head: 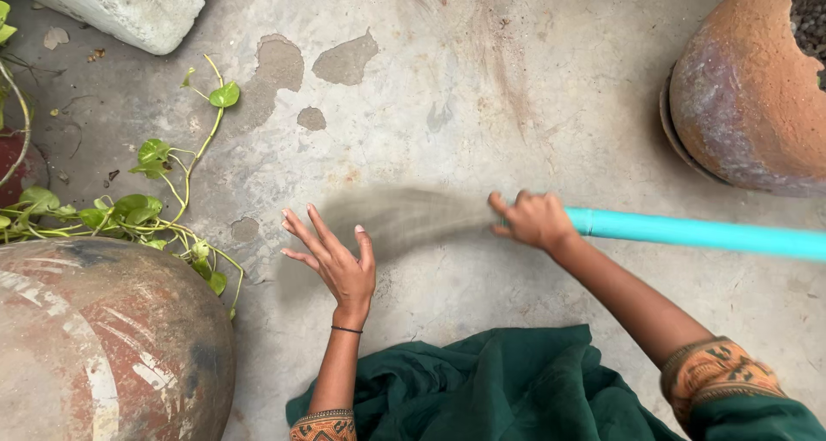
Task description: The person sweeps a concrete floor with a broom and moves a large clay pot to another location.
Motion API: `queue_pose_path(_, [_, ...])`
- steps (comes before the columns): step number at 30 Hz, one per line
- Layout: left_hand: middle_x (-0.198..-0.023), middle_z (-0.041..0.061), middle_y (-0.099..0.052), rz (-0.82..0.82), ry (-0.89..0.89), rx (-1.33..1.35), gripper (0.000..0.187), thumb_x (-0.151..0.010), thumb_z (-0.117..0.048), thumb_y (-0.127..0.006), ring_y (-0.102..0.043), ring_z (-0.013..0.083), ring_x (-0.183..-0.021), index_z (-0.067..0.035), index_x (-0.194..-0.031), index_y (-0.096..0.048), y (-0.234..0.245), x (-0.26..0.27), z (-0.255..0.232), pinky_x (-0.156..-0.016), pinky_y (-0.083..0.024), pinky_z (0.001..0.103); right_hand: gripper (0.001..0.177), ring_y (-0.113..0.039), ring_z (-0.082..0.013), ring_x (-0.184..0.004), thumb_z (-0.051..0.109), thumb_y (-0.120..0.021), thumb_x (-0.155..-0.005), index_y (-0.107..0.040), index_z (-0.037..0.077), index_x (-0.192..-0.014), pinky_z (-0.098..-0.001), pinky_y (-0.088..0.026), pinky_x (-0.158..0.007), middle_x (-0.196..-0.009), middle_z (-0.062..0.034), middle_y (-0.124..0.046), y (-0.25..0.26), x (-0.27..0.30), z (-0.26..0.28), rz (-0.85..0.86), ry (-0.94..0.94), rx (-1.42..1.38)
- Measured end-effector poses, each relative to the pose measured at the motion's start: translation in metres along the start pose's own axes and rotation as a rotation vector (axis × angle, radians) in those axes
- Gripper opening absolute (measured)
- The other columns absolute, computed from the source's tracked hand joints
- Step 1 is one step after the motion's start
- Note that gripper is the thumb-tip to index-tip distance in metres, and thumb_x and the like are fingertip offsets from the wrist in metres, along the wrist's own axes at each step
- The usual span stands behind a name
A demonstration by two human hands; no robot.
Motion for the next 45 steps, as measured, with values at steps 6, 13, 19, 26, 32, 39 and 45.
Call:
queue_pose_path(6, [-0.171, 0.029, 0.003, -0.015, -0.092, 0.013, 0.085, -0.101, -0.03, -0.057, 0.006, 0.0484, -0.16, 0.006, -0.164, -0.012, -0.007, 0.001, -0.006, -0.119, 0.013, 0.074, 0.064, -0.058, -0.0184, -0.039, 0.059, -0.059, -0.097, -0.053, 0.013, -0.142, -0.0337, -0.039, -0.031, -0.063, -0.0143, -0.066, 0.03, 0.004, -0.024, -0.199, -0.266, -0.13])
queue_pose_path(13, [-0.169, 0.031, 0.008, -0.002, -0.101, 0.095, 0.085, -0.102, -0.031, -0.059, 0.008, 0.0501, -0.159, 0.004, -0.165, -0.014, -0.02, 0.004, -0.027, -0.118, 0.011, 0.076, 0.071, -0.059, -0.0234, -0.043, 0.064, -0.067, -0.081, -0.053, 0.015, -0.131, -0.0356, -0.044, -0.036, -0.06, -0.0146, -0.062, -0.035, 0.091, 0.021, -0.142, 0.302, 0.044])
queue_pose_path(19, [-0.168, 0.032, 0.009, 0.072, -0.365, 0.149, 0.084, -0.102, -0.033, -0.058, 0.011, 0.0517, -0.157, 0.002, -0.165, -0.013, -0.035, 0.012, -0.073, -0.116, 0.011, 0.077, 0.078, -0.068, -0.0417, -0.063, 0.061, -0.064, -0.094, -0.041, 0.009, -0.147, -0.0512, -0.054, -0.052, -0.072, -0.0211, -0.069, 0.001, 0.03, -0.002, -0.171, -0.445, -0.627])
queue_pose_path(26, [-0.173, 0.027, -0.002, 0.313, -0.539, 0.449, 0.076, -0.108, -0.042, -0.046, 0.001, 0.0441, -0.163, -0.003, -0.165, -0.017, -0.06, 0.04, -0.155, -0.126, 0.007, 0.07, 0.078, -0.045, -0.0373, -0.145, 0.06, -0.05, -0.096, -0.031, 0.016, -0.158, -0.051, -0.044, -0.114, -0.158, -0.0203, -0.043, 0.044, 0.038, 0.017, -0.238, -0.212, -1.758])
queue_pose_path(32, [-0.173, 0.023, -0.009, 1.44, 0.498, 1.575, 0.093, -0.103, -0.069, -0.027, -0.008, 0.0339, -0.161, -0.001, -0.165, -0.012, -0.14, 0.11, -0.268, -0.13, -0.003, 0.052, 0.077, -0.018, -0.0346, -0.163, 0.065, -0.028, -0.104, -0.023, 0.019, -0.166, -0.0542, -0.016, -0.131, -0.174, -0.0158, -0.025, 0.015, 0.171, 0.042, -0.725, -0.594, -1.448])
queue_pose_path(39, [-0.176, 0.009, -0.006, 1.758, -0.249, 1.252, 0.098, -0.099, -0.078, -0.022, -0.002, 0.0254, -0.164, -0.009, -0.167, -0.009, -0.078, 0.262, -0.372, -0.129, 0.0, 0.054, 0.085, -0.013, -0.0243, -0.158, 0.074, -0.018, -0.093, -0.011, 0.028, -0.164, -0.0559, -0.017, -0.122, -0.17, -0.0041, -0.019, -0.042, 0.368, 0.045, -1.053, -1.549, -2.182])
queue_pose_path(45, [-0.176, 0.012, -0.008, 1.484, -1.743, 0.708, 0.092, -0.095, -0.075, -0.034, -0.013, 0.0347, -0.163, -0.023, -0.167, -0.012, -0.092, 0.35, -0.421, -0.122, -0.007, 0.074, 0.084, -0.036, -0.0302, -0.151, 0.071, -0.029, -0.096, -0.028, 0.017, -0.161, -0.054, -0.031, -0.119, -0.165, -0.013, -0.036, -0.043, 0.483, 0.124, -1.605, -1.8, -2.091])
Point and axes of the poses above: each hand's wrist, its own x-axis away from the middle knuckle, its own y-axis out of the back of the hand, z = x × y, the point moved 1 cm from there along -x, towards the middle knuckle
